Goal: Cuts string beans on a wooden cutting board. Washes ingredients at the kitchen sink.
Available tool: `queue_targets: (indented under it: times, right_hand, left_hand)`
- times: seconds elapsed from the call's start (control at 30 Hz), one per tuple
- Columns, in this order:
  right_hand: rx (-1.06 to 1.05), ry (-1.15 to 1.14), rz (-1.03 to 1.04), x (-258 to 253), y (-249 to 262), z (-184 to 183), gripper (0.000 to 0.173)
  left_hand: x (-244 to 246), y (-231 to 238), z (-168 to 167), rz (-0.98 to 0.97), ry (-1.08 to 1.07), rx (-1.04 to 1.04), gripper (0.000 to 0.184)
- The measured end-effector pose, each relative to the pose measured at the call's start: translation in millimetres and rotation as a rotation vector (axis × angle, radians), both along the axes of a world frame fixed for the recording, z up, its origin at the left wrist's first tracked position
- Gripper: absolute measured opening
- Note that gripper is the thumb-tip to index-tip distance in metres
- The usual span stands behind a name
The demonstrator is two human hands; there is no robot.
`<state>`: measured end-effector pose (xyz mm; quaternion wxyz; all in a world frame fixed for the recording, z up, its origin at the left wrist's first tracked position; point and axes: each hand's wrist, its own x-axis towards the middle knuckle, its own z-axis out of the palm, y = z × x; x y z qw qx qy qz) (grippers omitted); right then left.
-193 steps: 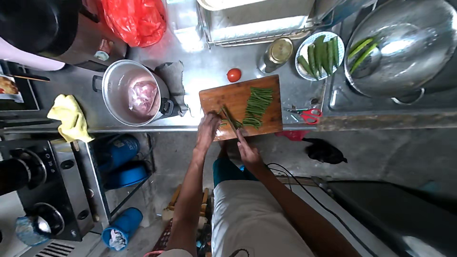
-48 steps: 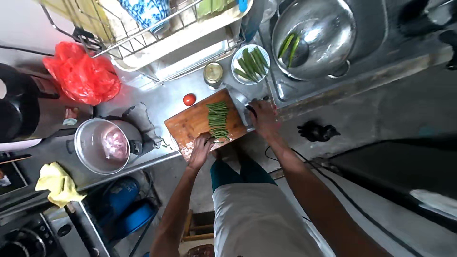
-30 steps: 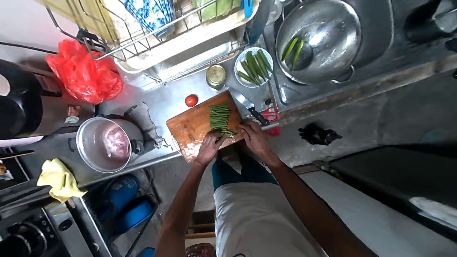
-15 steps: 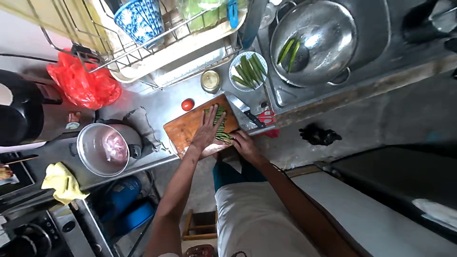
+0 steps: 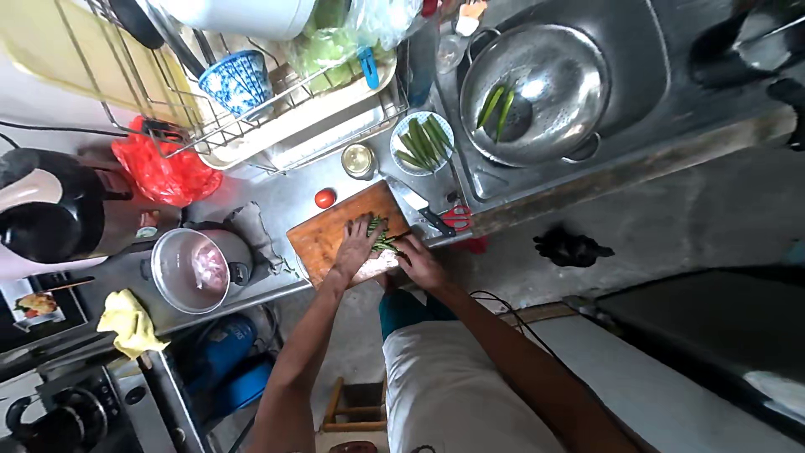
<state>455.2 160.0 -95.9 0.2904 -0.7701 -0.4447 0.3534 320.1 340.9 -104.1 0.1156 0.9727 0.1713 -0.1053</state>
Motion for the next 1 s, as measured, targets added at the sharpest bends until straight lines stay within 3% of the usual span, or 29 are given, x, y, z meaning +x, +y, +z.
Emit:
queue_targets:
  times: [0.4, 0.87, 1.0]
  right_hand:
    - [-0.145, 0.010, 0.035, 36, 0, 21, 0.034]
    - [-0.113, 0.036, 0.028, 15, -13, 32, 0.033]
    - [-0.124, -0.002, -0.013, 10, 0, 33, 0.033]
  left_hand:
    - [7, -9, 10, 0.252, 0.018, 0.012, 0.068]
    - [5, 2, 20, 0.388, 0.005, -0.119, 0.064]
    - [-8, 7, 23, 0.452, 0.000, -0.169, 0.071]
